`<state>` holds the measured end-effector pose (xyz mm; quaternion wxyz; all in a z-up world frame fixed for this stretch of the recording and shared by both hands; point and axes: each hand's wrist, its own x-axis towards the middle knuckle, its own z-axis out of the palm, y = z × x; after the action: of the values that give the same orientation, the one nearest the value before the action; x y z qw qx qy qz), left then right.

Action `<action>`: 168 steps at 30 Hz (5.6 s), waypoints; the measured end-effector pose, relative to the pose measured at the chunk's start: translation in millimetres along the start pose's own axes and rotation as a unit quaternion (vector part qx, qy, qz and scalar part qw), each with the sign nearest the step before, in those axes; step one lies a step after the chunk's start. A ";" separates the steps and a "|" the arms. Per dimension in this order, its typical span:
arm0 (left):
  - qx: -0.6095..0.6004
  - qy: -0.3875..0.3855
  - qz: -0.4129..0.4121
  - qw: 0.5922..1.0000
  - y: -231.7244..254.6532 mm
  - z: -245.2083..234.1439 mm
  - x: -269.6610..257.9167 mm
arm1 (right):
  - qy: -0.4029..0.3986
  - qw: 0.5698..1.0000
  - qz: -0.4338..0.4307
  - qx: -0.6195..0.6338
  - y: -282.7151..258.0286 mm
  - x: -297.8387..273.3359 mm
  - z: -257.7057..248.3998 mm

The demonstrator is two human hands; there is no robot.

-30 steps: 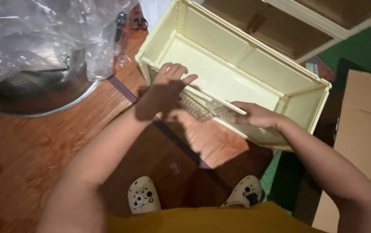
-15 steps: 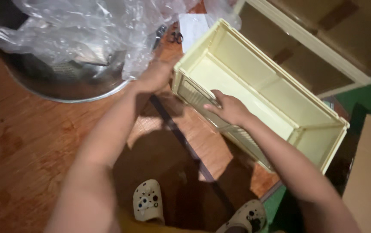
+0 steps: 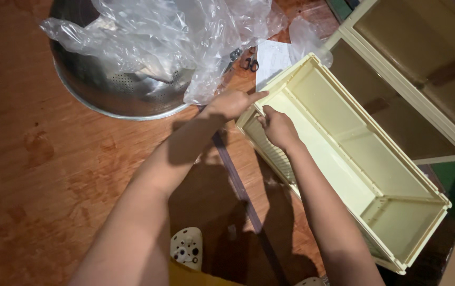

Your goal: The person assembles a beige plastic storage shelf by inserting side panels into the base, securing them with small plastic fasteners, and then placing a translucent lid on top. The person handles the shelf components and fasteners by hand.

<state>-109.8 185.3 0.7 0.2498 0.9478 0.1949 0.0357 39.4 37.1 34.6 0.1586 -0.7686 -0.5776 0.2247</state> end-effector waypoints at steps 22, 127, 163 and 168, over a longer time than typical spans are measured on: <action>0.033 -0.053 0.079 0.995 -29.5 10.9 26.3 | -0.045 0.998 -0.020 -0.045 9.9 21.1 6.3; -0.042 -0.082 0.012 0.996 -22.4 19.0 22.9 | -0.130 0.987 0.020 0.091 31.6 35.5 8.1; -0.009 -0.134 0.092 0.987 -8.0 -33.8 51.5 | -0.098 0.995 0.007 0.004 27.4 40.1 19.0; -0.003 -0.162 0.071 0.984 -5.4 -27.6 52.1 | -0.089 0.995 -0.034 -0.002 37.7 44.1 25.2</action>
<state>-68.2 222.5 20.6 0.2773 0.9518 0.0836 -0.1004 67.2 68.3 -12.9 0.1124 -0.7258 -0.6155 0.2860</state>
